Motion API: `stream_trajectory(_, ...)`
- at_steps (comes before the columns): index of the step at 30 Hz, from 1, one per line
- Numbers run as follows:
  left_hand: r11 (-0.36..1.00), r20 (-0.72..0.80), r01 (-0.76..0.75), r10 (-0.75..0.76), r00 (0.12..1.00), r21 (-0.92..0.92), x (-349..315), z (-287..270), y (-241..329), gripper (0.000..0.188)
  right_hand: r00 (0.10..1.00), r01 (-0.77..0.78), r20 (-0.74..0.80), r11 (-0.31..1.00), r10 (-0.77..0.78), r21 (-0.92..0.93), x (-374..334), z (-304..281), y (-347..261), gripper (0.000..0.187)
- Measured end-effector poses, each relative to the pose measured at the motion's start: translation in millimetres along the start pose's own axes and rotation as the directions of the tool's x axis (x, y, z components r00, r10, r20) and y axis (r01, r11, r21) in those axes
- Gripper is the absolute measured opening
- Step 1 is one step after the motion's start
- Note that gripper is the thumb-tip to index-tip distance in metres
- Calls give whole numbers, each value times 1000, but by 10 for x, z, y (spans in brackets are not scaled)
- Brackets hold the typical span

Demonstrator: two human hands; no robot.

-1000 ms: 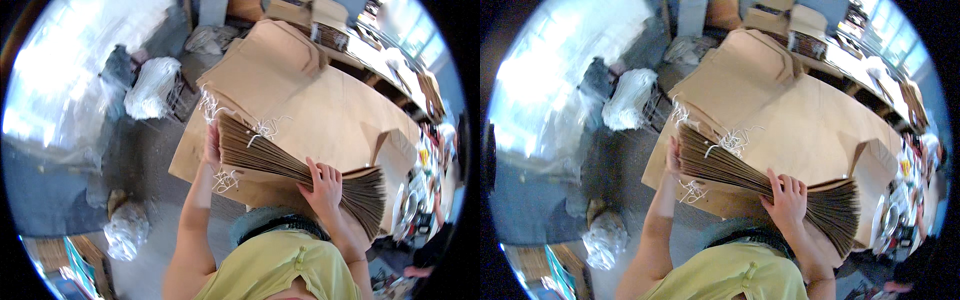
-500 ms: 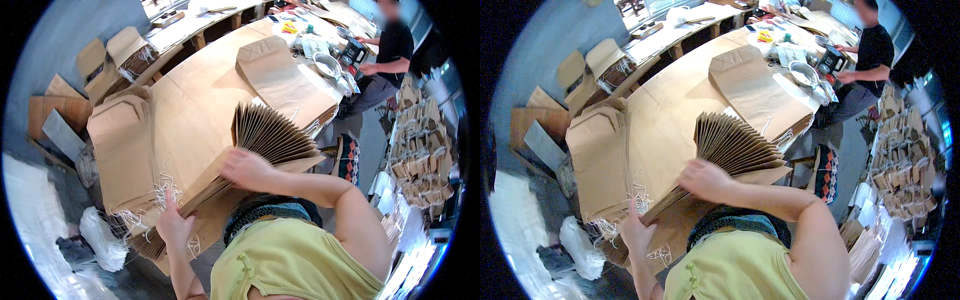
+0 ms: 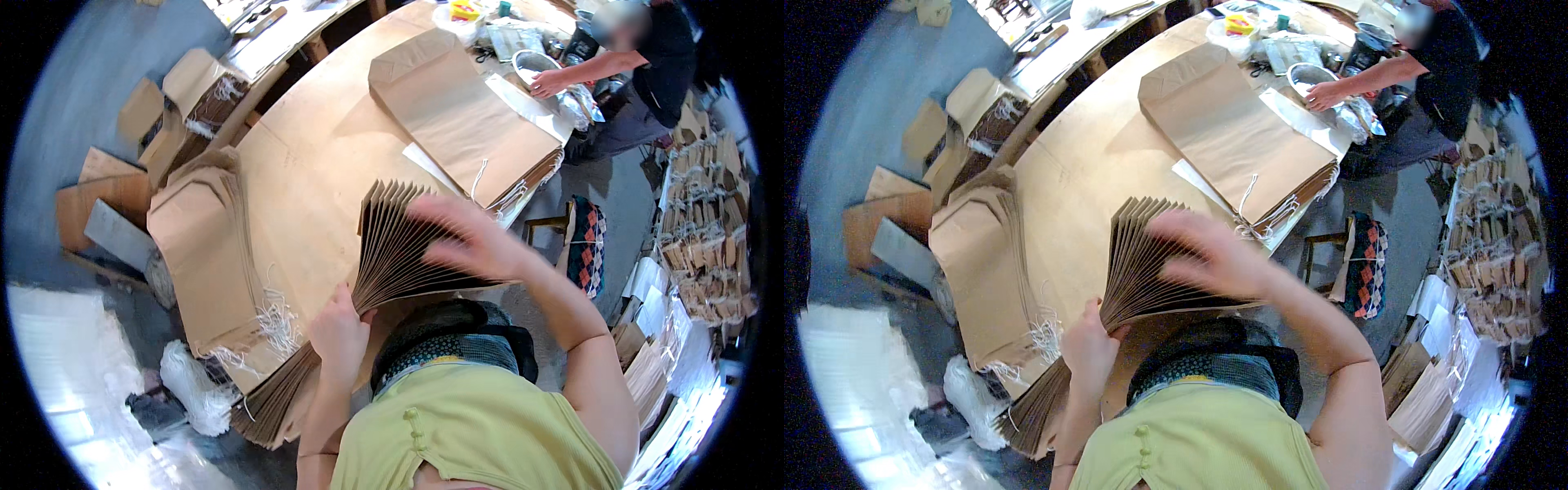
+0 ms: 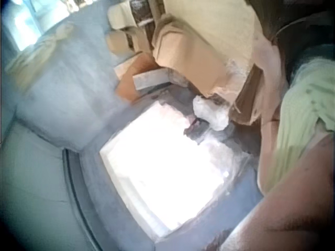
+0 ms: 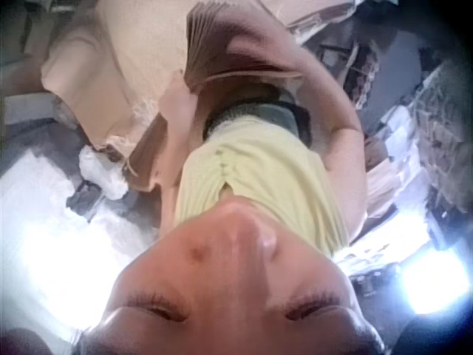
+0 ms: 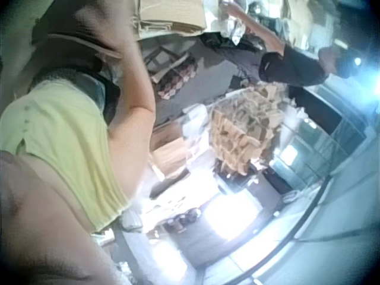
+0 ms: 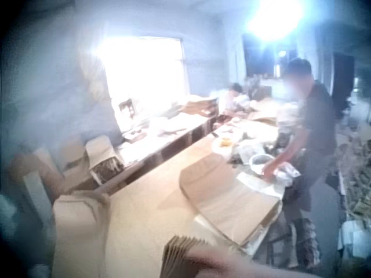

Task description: The person repeatedly picks up stacks of flat brown paper bags, fans them out, aligns them, and places them back on the table. The person also picks up a white plastic tie and wraps it around a stack of bags to secure them.

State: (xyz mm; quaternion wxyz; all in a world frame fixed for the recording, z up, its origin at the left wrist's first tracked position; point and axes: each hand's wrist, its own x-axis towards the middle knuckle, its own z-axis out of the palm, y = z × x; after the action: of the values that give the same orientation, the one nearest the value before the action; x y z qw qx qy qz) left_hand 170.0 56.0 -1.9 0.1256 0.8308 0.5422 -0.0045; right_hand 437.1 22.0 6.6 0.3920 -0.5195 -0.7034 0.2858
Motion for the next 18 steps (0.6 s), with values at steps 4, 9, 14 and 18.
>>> stream_trajectory(4, 999, -67, -23, 26, 997, 48, 187, 59, 391, 64, 861, -440, 85, 649, 502, 620, -64, -299, 1293, 77)
stream_trajectory(9, 999, -81, 18, -14, 997, 46, 285, 75, 499, 76, 830, -556, 426, 597, 360, 579, 174, 245, 1533, 71)
stream_trajectory(14, 999, -106, 26, -23, 994, 25, 317, 66, 521, 86, 842, -538, 431, 565, 324, 626, 639, 139, 1947, 71)
stream_trajectory(18, 998, -100, 56, -54, 994, 20, 341, 9, 573, 91, 802, -536, 583, 580, 126, 613, 822, 423, 1815, 64)
